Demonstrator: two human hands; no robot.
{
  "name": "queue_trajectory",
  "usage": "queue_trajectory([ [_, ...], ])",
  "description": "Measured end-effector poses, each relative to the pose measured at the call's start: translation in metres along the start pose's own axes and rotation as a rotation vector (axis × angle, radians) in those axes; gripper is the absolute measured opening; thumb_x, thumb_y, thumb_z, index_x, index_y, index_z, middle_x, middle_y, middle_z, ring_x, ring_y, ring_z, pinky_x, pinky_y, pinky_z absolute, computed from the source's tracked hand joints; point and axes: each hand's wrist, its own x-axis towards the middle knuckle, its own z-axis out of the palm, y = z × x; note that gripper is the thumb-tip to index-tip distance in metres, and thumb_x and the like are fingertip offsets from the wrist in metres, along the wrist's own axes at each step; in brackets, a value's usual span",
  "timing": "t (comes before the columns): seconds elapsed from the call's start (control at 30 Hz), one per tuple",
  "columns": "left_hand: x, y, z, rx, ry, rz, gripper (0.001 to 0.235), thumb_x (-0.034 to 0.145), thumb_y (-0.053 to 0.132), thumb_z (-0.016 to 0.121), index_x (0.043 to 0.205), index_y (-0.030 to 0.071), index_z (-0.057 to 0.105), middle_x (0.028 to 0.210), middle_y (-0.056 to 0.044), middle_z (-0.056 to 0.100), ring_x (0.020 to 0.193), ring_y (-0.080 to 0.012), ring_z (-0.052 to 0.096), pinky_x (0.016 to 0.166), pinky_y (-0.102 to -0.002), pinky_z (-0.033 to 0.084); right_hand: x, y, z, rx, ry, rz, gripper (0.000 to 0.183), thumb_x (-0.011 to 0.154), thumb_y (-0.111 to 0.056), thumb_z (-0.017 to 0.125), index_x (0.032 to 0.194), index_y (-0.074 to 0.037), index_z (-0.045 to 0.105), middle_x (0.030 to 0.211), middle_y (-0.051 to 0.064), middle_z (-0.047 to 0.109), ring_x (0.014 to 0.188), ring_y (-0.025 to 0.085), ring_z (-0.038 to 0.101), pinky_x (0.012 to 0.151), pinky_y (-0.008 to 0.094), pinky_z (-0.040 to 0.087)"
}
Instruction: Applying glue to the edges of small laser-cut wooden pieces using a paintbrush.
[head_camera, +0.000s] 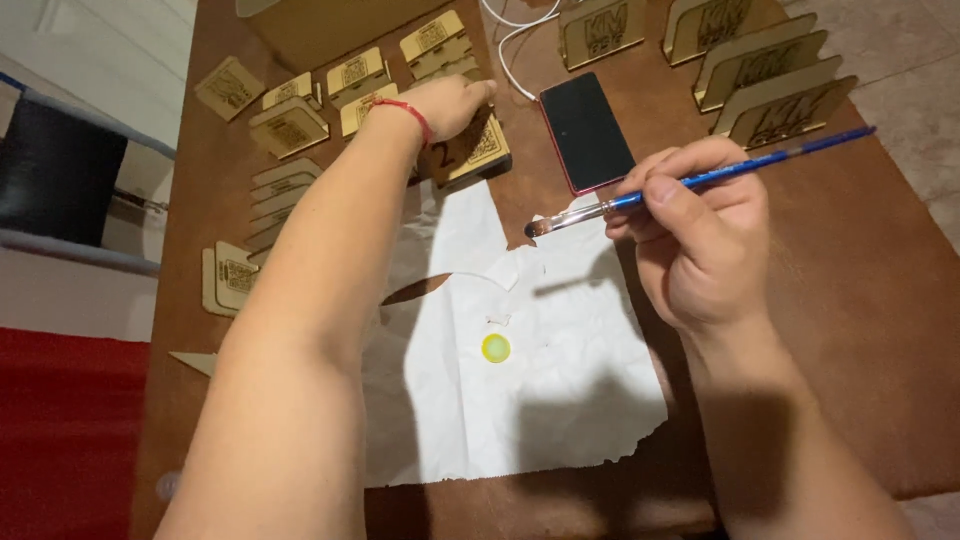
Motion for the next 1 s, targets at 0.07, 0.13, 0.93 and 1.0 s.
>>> queue_trajectory([
  [0.07, -0.001, 0.002, -0.001, 0.026, 0.01, 0.042, 0.068, 0.098, 0.052, 0.018, 0.127, 0.005, 0.059, 0.133, -0.024, 0.056, 0.116, -0.0377, 0.055, 0.094, -0.046, 0.041, -0.001, -0.001, 0.001, -0.015, -0.009, 0.0, 0.014, 0.09, -0.007, 0.067, 0.094, -0.003, 0.055, 0.085, 0.017, 0.062, 0.064, 0.025, 0.064, 0.057, 0.029, 0.061],
  [0.13, -0.006, 0.006, -0.004, 0.014, -0.005, 0.012, 0.07, 0.097, 0.054, 0.019, 0.134, 0.006, 0.054, 0.14, -0.021, 0.051, 0.123, -0.0357, 0.052, 0.098, -0.044, 0.04, -0.001, -0.001, 0.001, -0.009, -0.01, -0.001, 0.015, 0.089, -0.007, 0.068, 0.093, -0.003, 0.055, 0.085, 0.018, 0.062, 0.063, 0.025, 0.064, 0.057, 0.029, 0.061],
  [0.93, -0.038, -0.058, -0.062, -0.123, 0.147, 0.028, 0.09, 0.082, 0.069, 0.022, 0.149, 0.013, 0.043, 0.152, -0.011, 0.043, 0.138, -0.0265, 0.043, 0.111, -0.041, 0.03, -0.007, 0.002, -0.003, -0.065, -0.032, 0.03, 0.014, 0.091, -0.009, 0.067, 0.096, -0.006, 0.054, 0.088, 0.017, 0.062, 0.066, 0.024, 0.063, 0.061, 0.028, 0.061],
  [1.0, -0.031, -0.103, -0.08, -0.081, 0.183, 0.014, 0.086, 0.083, 0.064, 0.025, 0.148, 0.012, 0.043, 0.151, -0.013, 0.044, 0.137, -0.0285, 0.044, 0.11, -0.042, 0.031, -0.008, 0.006, -0.007, -0.083, -0.04, 0.027, 0.015, 0.091, -0.012, 0.067, 0.098, -0.008, 0.054, 0.089, 0.016, 0.061, 0.066, 0.023, 0.061, 0.062, 0.027, 0.058],
])
